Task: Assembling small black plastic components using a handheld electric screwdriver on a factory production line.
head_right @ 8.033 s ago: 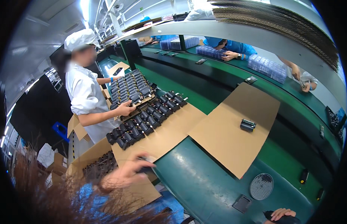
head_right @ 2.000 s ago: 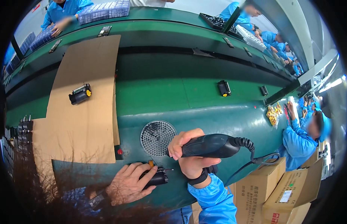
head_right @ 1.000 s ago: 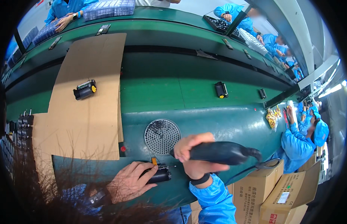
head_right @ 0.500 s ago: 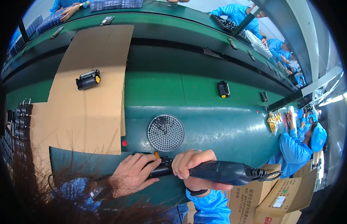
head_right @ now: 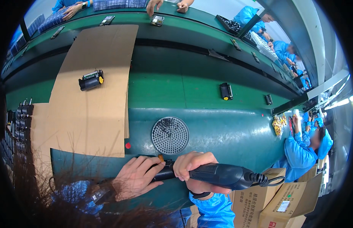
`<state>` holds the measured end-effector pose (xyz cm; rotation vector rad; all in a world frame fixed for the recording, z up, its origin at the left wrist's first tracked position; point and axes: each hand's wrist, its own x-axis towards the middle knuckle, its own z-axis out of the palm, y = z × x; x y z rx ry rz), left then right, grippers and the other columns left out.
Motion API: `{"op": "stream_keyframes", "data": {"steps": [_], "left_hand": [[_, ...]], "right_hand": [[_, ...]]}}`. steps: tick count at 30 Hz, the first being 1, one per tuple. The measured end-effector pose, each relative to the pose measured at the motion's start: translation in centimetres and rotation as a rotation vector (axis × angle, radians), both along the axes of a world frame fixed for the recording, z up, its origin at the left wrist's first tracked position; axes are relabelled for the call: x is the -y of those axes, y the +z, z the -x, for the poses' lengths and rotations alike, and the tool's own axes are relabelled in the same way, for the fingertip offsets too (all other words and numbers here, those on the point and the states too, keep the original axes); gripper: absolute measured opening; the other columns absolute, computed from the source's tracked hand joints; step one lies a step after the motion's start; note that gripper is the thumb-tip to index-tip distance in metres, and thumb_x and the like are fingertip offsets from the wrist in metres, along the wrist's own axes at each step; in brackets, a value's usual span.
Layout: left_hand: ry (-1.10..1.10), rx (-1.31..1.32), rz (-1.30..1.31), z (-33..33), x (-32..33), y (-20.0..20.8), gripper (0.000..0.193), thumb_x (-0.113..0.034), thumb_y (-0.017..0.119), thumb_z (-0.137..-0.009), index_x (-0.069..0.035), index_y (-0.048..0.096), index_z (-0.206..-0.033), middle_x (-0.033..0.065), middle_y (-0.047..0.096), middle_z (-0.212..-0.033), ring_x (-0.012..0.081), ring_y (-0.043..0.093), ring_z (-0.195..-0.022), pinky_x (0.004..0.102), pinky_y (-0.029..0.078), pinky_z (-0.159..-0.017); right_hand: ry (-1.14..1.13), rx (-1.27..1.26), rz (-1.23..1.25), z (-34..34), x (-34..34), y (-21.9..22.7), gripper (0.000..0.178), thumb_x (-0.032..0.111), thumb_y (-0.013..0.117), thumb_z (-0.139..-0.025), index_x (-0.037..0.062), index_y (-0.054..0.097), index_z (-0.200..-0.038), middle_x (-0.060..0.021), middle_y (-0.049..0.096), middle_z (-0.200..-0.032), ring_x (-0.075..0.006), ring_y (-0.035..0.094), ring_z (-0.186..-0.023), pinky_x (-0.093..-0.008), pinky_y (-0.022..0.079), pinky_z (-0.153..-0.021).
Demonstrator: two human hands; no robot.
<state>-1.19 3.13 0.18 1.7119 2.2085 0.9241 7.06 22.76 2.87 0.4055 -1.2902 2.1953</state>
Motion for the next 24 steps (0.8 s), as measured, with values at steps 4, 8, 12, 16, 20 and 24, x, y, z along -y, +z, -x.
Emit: {"op": "stream_keyframes", "data": {"steps": [4, 8, 12, 16, 20, 24], "left_hand": [[0.008, -0.009, 0.009, 0.0, 0.0, 0.0, 0.06, -0.038, 0.077, -0.087, -0.006, 0.06, -0.135, 0.0052, 0.057, -0.131, 0.0224, 0.057, -0.113, 0.0371, 0.05, -0.094], [0.007, -0.008, 0.007, 0.2, 0.1, 0.1, 0.059, -0.037, 0.077, -0.087, -0.007, 0.06, -0.135, 0.0051, 0.057, -0.13, 0.0226, 0.057, -0.114, 0.0376, 0.049, -0.095], [0.007, -0.004, 0.002, 0.1, 0.1, 0.2, 0.059, -0.037, 0.077, -0.087, -0.007, 0.06, -0.135, 0.0052, 0.057, -0.13, 0.0227, 0.057, -0.114, 0.0376, 0.048, -0.095], [-0.003, 0.005, -0.012, 0.2, 0.2, -0.1, 0.059, -0.036, 0.078, -0.087, -0.007, 0.059, -0.135, 0.0056, 0.057, -0.13, 0.0231, 0.057, -0.115, 0.038, 0.048, -0.094], [-0.012, 0.047, -0.003, 0.1, 0.4, -0.6, 0.058, -0.036, 0.077, -0.088, -0.007, 0.059, -0.135, 0.0062, 0.057, -0.129, 0.0239, 0.057, -0.115, 0.0394, 0.048, -0.094], [-0.006, 0.012, -0.035, 0.1, 0.3, 0.1, 0.058, -0.036, 0.077, -0.088, -0.008, 0.059, -0.135, 0.0063, 0.056, -0.129, 0.024, 0.056, -0.115, 0.0401, 0.048, -0.095]], "right_hand": [[-0.021, 0.022, -0.138, 0.4, -0.1, -0.1, 0.085, 0.088, 0.055, -0.079, 0.0046, 0.047, -0.093, -0.0063, 0.055, -0.061, -0.0192, 0.052, -0.046, -0.0348, 0.044, -0.042], [0.006, 0.016, -0.188, 0.5, -0.2, -0.4, 0.085, 0.089, 0.055, -0.079, 0.0048, 0.047, -0.092, -0.0047, 0.054, -0.06, -0.0193, 0.053, -0.045, -0.0344, 0.046, -0.042], [-0.001, -0.014, -0.136, 0.5, 0.0, -0.6, 0.084, 0.087, 0.057, -0.079, 0.0047, 0.048, -0.092, -0.0046, 0.054, -0.06, -0.019, 0.053, -0.045, -0.0342, 0.047, -0.042], [0.032, -0.031, -0.189, 0.7, -0.2, -0.3, 0.08, 0.084, 0.055, -0.085, 0.0047, 0.049, -0.094, -0.0057, 0.056, -0.061, -0.0193, 0.054, -0.047, -0.0338, 0.047, -0.043], [-0.03, -0.062, -0.079, 0.3, 0.0, -0.2, 0.095, 0.093, 0.045, -0.078, 0.0026, 0.054, -0.104, -0.0076, 0.057, -0.064, -0.019, 0.055, -0.05, -0.0335, 0.047, -0.045], [-0.28, -0.039, -0.061, 0.9, -1.0, 0.9, 0.094, 0.096, 0.034, -0.079, 0.0069, 0.048, -0.104, -0.0033, 0.049, -0.06, -0.0167, 0.05, -0.048, -0.033, 0.046, -0.047]]}}
